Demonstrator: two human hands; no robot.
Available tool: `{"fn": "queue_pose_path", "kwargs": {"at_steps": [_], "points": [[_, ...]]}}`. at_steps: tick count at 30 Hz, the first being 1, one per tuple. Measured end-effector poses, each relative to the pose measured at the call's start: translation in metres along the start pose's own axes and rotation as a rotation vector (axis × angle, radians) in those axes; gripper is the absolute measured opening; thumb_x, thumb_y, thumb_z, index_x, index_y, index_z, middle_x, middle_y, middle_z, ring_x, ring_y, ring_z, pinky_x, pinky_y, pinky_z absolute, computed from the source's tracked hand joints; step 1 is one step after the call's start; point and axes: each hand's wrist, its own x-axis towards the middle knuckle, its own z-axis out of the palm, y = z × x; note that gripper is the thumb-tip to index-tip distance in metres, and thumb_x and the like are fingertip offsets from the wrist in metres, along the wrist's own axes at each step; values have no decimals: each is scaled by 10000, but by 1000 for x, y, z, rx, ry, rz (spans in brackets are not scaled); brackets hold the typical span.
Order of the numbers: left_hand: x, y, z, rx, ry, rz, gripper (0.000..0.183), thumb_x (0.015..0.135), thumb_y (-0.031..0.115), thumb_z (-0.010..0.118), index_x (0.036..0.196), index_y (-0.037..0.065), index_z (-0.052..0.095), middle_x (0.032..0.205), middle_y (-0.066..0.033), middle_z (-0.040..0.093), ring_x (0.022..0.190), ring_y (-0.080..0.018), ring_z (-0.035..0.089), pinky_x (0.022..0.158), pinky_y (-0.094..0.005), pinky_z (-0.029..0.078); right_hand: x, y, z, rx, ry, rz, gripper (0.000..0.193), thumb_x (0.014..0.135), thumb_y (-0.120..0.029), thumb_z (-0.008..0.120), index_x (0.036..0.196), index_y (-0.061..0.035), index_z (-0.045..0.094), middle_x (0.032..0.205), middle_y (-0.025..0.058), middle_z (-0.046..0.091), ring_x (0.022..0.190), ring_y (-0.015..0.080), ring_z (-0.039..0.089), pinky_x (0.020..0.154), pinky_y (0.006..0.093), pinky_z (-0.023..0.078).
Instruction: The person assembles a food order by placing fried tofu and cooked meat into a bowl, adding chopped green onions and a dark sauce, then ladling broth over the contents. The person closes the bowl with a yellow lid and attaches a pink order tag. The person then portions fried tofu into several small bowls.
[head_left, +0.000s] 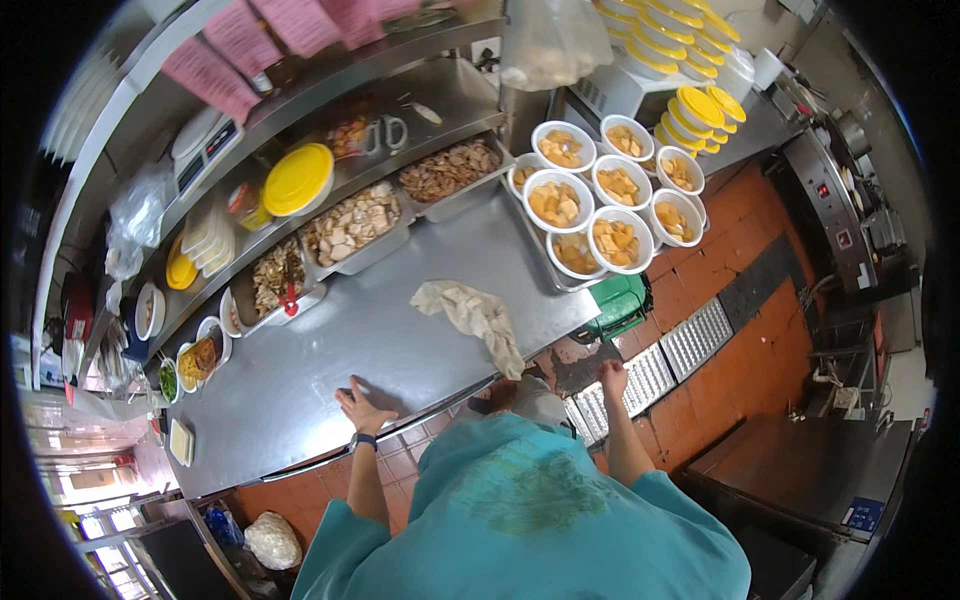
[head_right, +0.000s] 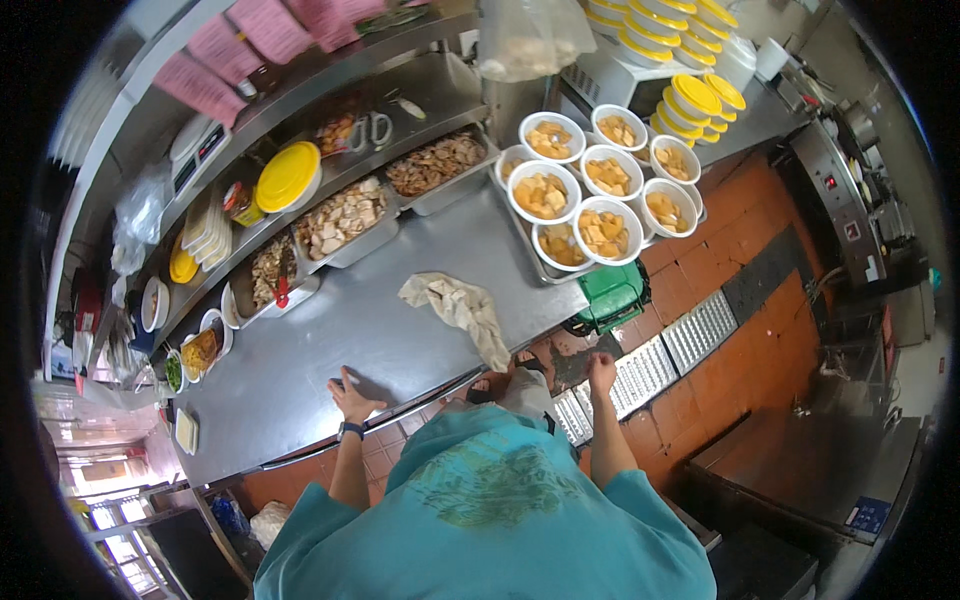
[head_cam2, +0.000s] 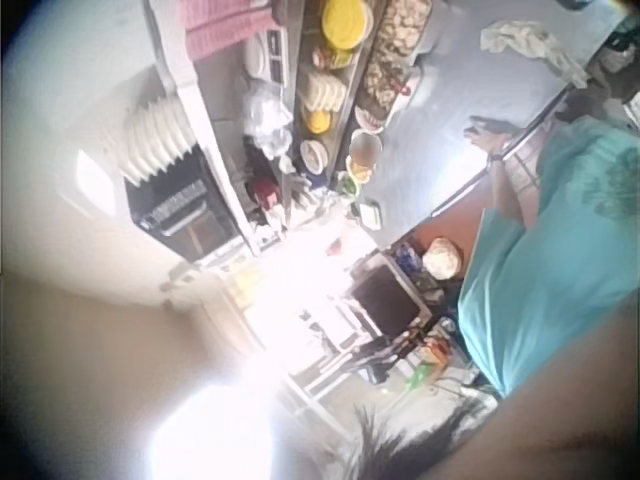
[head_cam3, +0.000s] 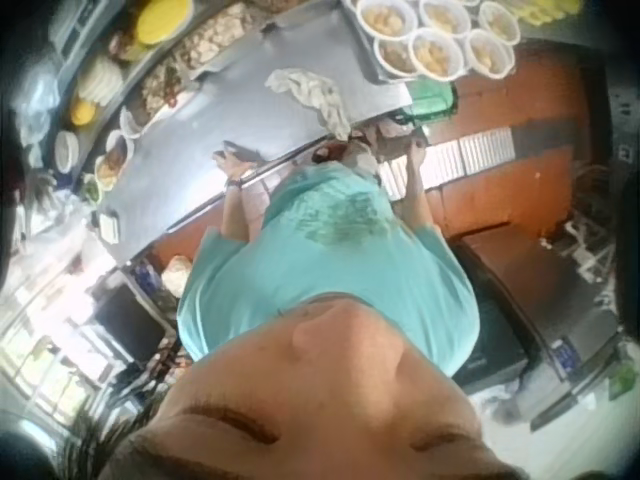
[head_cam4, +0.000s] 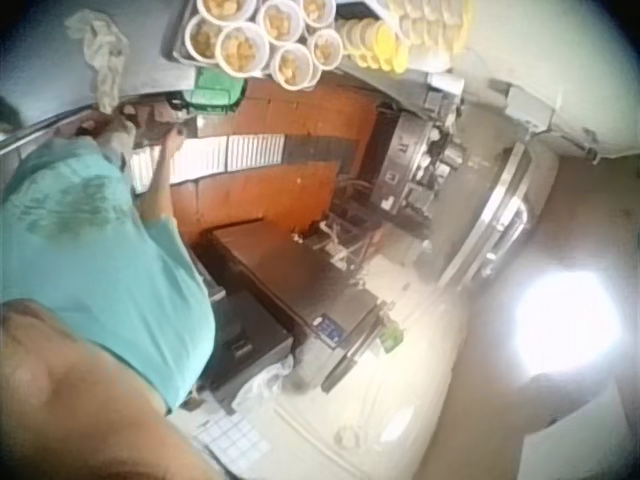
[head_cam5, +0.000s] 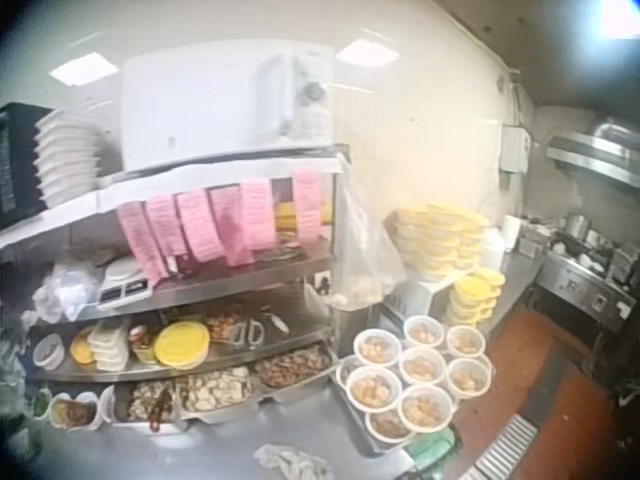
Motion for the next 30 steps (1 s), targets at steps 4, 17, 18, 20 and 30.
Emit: {"fn": "queue_pose_path", "kwargs": {"at_steps": [4, 17, 18, 20, 30], "points": [[-35, 5, 7, -49, 202, 22, 1245, 582, 263, 944, 1570, 131, 198, 1573, -317, 187, 1493, -454, 144, 1196, -559, 210, 53, -64, -16, 55, 21, -98, 176, 1008, -203, 602, 942, -40, 617, 727, 42, 636, 544, 99, 540, 500, 248, 428], [-200, 83, 185, -986, -382, -365, 538, 914, 179, 664, 1404, 36, 493, 1278, -171, 591, 1149, -290, 589, 995, -421, 463, 234, -257, -29, 423, 37, 13, 418, 1003, -446, 590, 859, -54, 575, 683, 26, 562, 541, 125, 515, 478, 234, 410], [-205, 80, 191, -976, -441, -334, 536, 917, 191, 664, 1403, 37, 498, 1276, -169, 598, 1142, -284, 596, 991, -413, 468, 240, -259, -26, 412, 67, 54, 429, 999, -454, 594, 855, -50, 580, 684, 30, 563, 543, 131, 521, 476, 237, 411], [-208, 77, 197, -966, -507, -263, 534, 924, 215, 665, 1403, 38, 508, 1274, -166, 611, 1127, -271, 610, 983, -397, 477, 256, -263, -20, 362, 104, 109, 452, 992, -468, 600, 846, -40, 590, 687, 38, 566, 547, 144, 532, 473, 241, 415], [-192, 112, 192, -987, -383, -81, 474, 973, 344, 616, 1350, 57, 614, 1232, -160, 688, 1110, -245, 659, 979, -357, 500, 309, -227, -50, 276, 104, 39, 453, 1021, -350, 550, 1176, 67, 637, 1031, 165, 726, 875, 268, 727, 664, 329, 615]]}}
